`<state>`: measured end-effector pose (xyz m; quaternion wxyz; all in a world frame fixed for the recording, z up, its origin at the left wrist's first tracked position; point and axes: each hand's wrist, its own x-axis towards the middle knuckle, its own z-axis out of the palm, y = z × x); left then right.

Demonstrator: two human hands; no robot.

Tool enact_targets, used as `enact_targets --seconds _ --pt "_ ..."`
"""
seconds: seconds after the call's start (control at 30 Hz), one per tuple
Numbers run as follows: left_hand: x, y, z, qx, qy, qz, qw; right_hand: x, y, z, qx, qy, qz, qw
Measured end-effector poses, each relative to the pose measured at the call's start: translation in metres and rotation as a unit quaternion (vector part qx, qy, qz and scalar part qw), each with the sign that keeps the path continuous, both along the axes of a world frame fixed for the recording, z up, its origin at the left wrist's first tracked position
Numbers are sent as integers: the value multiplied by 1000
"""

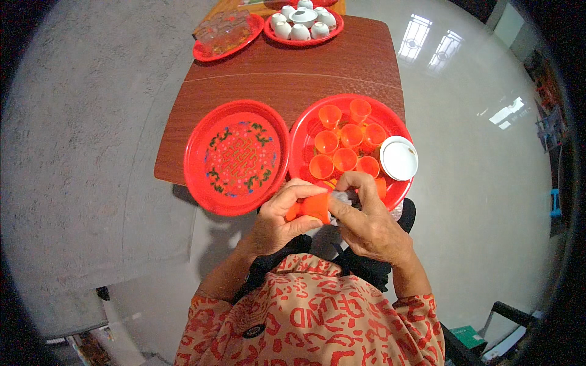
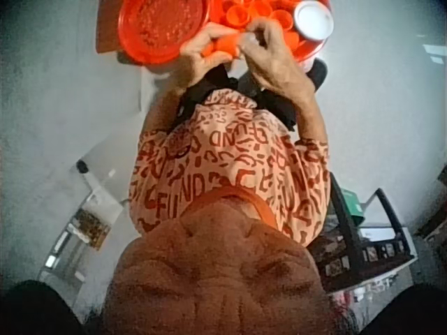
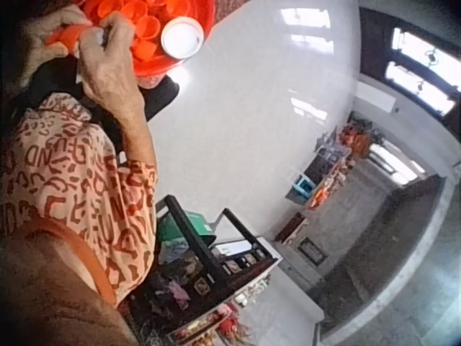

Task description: The person wipes small white ceramic cups and a large red decorative tray with a grey cloth. They then wipe several small orange plastic cups. The person handles the items one at a time, wiping them thoroughly before placing them back on the table.

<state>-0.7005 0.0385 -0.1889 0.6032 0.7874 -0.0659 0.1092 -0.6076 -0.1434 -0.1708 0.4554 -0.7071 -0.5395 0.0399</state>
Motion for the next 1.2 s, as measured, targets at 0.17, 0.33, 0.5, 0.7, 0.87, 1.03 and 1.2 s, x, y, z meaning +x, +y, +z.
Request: enact_targets --seconds 0.17,0.33,0.5,0.7,0.87,1.03,1.2 --pt "0 0 -2 36 -11 -4 999 2 -4 3 -21 70 54 996" --pt "1 -1 -3 28 -17 -26 999 6 -14 0 -9 142 71 987" --pt "2 -2 2 -84 29 15 996 1 -23 0 78 207 -17 975" --pt "3 -5 -5 -10 12 21 1000 -15 4 1 104 -62 -61 991" --pt "2 -7 -1 2 -10 -5 1000 -4 5 -3 104 42 -64 992" --pt "2 -8 1 0 -19 -24 1000 3 1 -3 88 76 -71 991" --pt "4 -5 -6 -41 -3 -13 999 -17 5 2 107 -18 -42 993"
